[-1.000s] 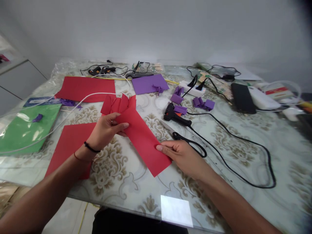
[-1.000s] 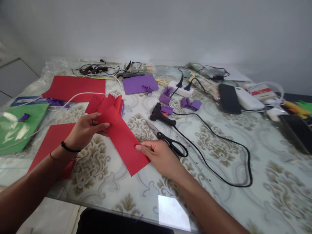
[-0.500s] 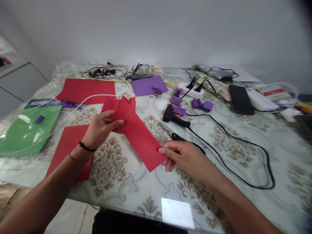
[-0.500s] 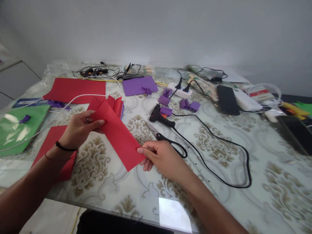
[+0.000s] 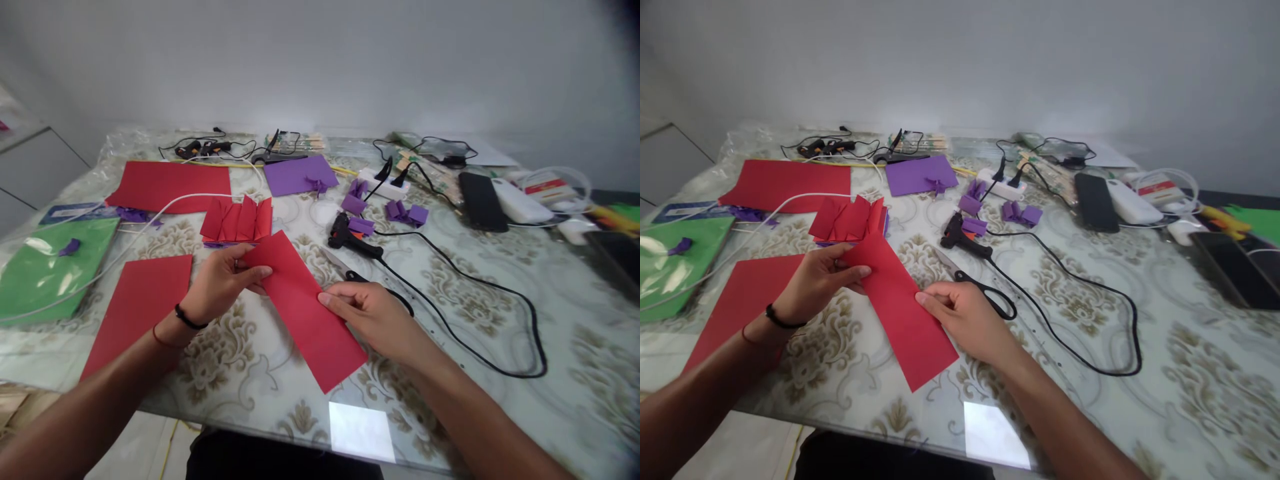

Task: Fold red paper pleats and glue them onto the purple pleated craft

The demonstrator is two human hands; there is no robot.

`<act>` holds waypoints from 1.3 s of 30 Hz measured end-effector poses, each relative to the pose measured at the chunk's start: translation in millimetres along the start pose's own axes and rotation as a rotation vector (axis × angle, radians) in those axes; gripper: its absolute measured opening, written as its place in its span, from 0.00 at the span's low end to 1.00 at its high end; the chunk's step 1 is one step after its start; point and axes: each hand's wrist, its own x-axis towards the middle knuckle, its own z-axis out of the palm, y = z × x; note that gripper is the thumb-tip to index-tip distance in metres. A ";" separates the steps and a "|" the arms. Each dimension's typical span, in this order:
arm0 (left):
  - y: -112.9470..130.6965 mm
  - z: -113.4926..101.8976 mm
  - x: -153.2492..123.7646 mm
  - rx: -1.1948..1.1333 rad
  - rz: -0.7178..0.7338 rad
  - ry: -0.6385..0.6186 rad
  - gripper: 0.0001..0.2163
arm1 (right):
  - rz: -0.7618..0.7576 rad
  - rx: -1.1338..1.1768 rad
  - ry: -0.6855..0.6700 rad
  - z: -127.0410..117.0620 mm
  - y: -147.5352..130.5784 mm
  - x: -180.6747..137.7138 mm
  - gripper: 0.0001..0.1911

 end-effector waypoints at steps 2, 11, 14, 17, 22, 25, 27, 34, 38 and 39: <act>-1.9 0.3 0.0 0.018 -0.007 -0.009 0.18 | -0.010 0.019 -0.013 1.6 1.0 0.8 0.22; -3.5 -3.6 1.1 0.152 0.021 -0.063 0.23 | 0.030 -0.031 -0.022 2.0 1.5 0.7 0.25; -4.2 -12.2 5.7 0.263 0.068 -0.183 0.25 | 0.065 -0.068 -0.109 -0.6 2.8 2.3 0.23; -6.5 -21.3 11.1 0.411 0.124 -0.261 0.18 | 0.057 -0.097 -0.168 -2.3 6.3 4.2 0.22; -10.3 -18.4 7.2 0.613 0.285 -0.199 0.20 | -0.076 -0.442 -0.074 3.1 10.5 5.7 0.17; -16.2 -3.0 -5.6 0.846 0.598 -0.266 0.23 | -0.119 -0.611 0.013 11.7 11.1 6.6 0.08; -22.4 7.0 -13.5 0.932 0.722 -0.437 0.21 | -0.147 -0.676 0.069 17.3 11.3 5.6 0.04; -37.2 15.4 -17.6 1.006 0.697 -0.582 0.16 | -0.575 -0.885 0.037 28.5 17.3 -24.5 0.10; -40.8 13.3 -17.7 1.015 0.714 -0.581 0.17 | -0.745 -0.914 0.056 30.5 30.5 -43.7 0.14; -42.1 12.9 -18.2 1.020 0.721 -0.582 0.19 | -0.752 -0.921 0.068 30.7 34.5 -46.4 0.15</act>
